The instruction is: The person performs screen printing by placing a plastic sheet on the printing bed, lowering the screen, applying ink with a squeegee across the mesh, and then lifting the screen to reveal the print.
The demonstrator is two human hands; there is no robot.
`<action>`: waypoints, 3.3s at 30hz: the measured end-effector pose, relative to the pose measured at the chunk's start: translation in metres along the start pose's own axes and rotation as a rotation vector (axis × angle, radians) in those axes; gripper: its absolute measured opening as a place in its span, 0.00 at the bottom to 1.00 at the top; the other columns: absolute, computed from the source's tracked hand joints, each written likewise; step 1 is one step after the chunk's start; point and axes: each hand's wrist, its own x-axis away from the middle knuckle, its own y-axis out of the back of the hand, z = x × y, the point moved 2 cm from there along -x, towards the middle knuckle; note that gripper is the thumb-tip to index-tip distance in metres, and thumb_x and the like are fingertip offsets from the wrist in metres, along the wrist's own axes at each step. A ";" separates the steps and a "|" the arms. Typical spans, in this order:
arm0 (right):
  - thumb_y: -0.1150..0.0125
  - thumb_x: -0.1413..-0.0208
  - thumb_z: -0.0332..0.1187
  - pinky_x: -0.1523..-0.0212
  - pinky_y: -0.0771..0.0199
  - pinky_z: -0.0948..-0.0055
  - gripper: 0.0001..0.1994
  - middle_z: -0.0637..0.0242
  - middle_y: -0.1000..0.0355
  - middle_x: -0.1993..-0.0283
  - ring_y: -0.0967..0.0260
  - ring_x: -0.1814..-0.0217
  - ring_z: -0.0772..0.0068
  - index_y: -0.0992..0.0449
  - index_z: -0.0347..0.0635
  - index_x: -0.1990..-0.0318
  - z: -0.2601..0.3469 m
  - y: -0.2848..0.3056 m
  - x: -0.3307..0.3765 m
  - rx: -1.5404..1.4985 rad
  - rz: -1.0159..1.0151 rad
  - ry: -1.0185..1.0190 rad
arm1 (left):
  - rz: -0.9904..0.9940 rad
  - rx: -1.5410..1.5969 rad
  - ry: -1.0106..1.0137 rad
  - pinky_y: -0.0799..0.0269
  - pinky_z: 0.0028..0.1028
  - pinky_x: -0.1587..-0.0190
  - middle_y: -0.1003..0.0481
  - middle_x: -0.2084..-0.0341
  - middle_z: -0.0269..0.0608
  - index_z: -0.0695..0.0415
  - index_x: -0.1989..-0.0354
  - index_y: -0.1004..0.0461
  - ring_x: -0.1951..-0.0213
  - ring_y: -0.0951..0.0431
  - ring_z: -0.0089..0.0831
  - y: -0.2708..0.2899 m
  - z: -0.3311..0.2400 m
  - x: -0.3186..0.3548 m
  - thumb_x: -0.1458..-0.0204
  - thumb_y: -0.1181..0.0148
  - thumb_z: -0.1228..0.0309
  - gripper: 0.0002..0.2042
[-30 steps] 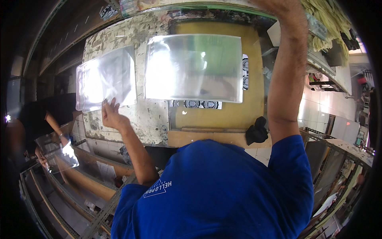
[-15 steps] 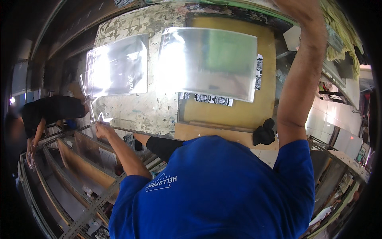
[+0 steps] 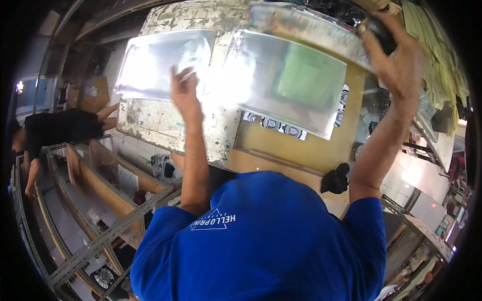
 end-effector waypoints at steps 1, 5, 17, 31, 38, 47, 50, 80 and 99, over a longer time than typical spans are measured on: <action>0.26 0.51 0.41 0.61 0.24 0.60 0.20 0.56 0.22 0.65 0.22 0.64 0.55 0.18 0.46 0.50 0.004 -0.005 0.013 -0.057 -0.058 0.065 | 0.115 0.151 0.129 0.22 0.29 0.50 0.27 0.44 0.51 0.62 0.23 0.49 0.50 0.21 0.35 -0.033 -0.013 0.014 0.39 0.38 0.77 0.36; 0.25 0.52 0.37 0.62 0.25 0.57 0.18 0.56 0.21 0.62 0.24 0.64 0.51 0.17 0.47 0.52 0.022 -0.024 0.081 -0.125 -0.026 0.078 | 0.425 0.598 0.229 0.22 0.31 0.45 0.31 0.38 0.50 0.64 0.22 0.57 0.46 0.23 0.35 -0.114 -0.058 0.072 0.54 0.29 0.87 0.52; 0.31 0.46 0.27 0.47 0.25 0.64 0.23 0.50 0.19 0.52 0.21 0.50 0.57 0.20 0.46 0.40 0.000 -0.120 0.181 -0.588 0.592 -0.543 | 0.421 -0.296 -0.026 0.39 0.46 0.34 0.32 0.37 0.51 0.61 0.37 0.27 0.36 0.36 0.50 -0.061 0.050 0.143 0.75 0.16 0.49 0.51; 0.25 0.58 0.31 0.46 0.45 0.51 0.39 0.55 0.28 0.49 0.34 0.44 0.53 0.29 0.65 0.34 -0.044 -0.203 0.187 0.044 0.407 -0.234 | 0.422 -0.707 -0.200 0.47 0.51 0.34 0.37 0.34 0.54 0.62 0.42 0.23 0.36 0.40 0.53 -0.053 0.063 0.151 0.76 0.18 0.47 0.48; 0.25 0.53 0.35 0.44 0.43 0.48 0.35 0.49 0.27 0.43 0.34 0.38 0.48 0.28 0.67 0.34 -0.107 -0.234 0.122 0.114 0.309 -0.212 | 0.403 -0.648 -0.216 0.48 0.52 0.35 0.36 0.34 0.54 0.61 0.42 0.23 0.36 0.39 0.53 -0.052 0.063 0.151 0.73 0.17 0.48 0.46; 0.32 0.46 0.32 0.49 0.35 0.49 0.21 0.58 0.22 0.57 0.27 0.49 0.53 0.22 0.61 0.43 -0.107 -0.226 0.099 0.105 0.345 -0.117 | 0.458 -0.664 -0.190 0.49 0.49 0.34 0.30 0.41 0.49 0.61 0.38 0.26 0.37 0.39 0.49 -0.049 0.068 0.154 0.71 0.17 0.51 0.47; 0.34 0.47 0.30 0.53 0.33 0.50 0.20 0.60 0.22 0.61 0.26 0.54 0.54 0.21 0.59 0.45 -0.082 -0.212 0.124 0.074 0.290 -0.111 | 0.428 -0.605 -0.166 0.48 0.47 0.34 0.27 0.45 0.47 0.62 0.39 0.26 0.38 0.38 0.47 -0.050 0.066 0.157 0.69 0.17 0.54 0.45; 0.31 0.54 0.39 0.58 0.21 0.63 0.20 0.50 0.18 0.65 0.19 0.64 0.56 0.16 0.34 0.56 0.013 0.013 -0.034 -0.183 -0.054 0.042 | 0.159 -1.082 -0.013 0.44 0.54 0.42 0.34 0.35 0.51 0.62 0.41 0.27 0.38 0.37 0.50 -0.040 0.071 0.116 0.47 0.32 0.62 0.27; 0.30 0.52 0.42 0.58 0.23 0.61 0.19 0.55 0.19 0.67 0.21 0.65 0.58 0.15 0.35 0.59 0.010 0.014 -0.033 -0.116 0.005 -0.019 | 0.148 -1.153 -0.005 0.47 0.56 0.41 0.35 0.32 0.47 0.65 0.36 0.30 0.37 0.38 0.49 -0.041 0.085 0.119 0.48 0.33 0.60 0.32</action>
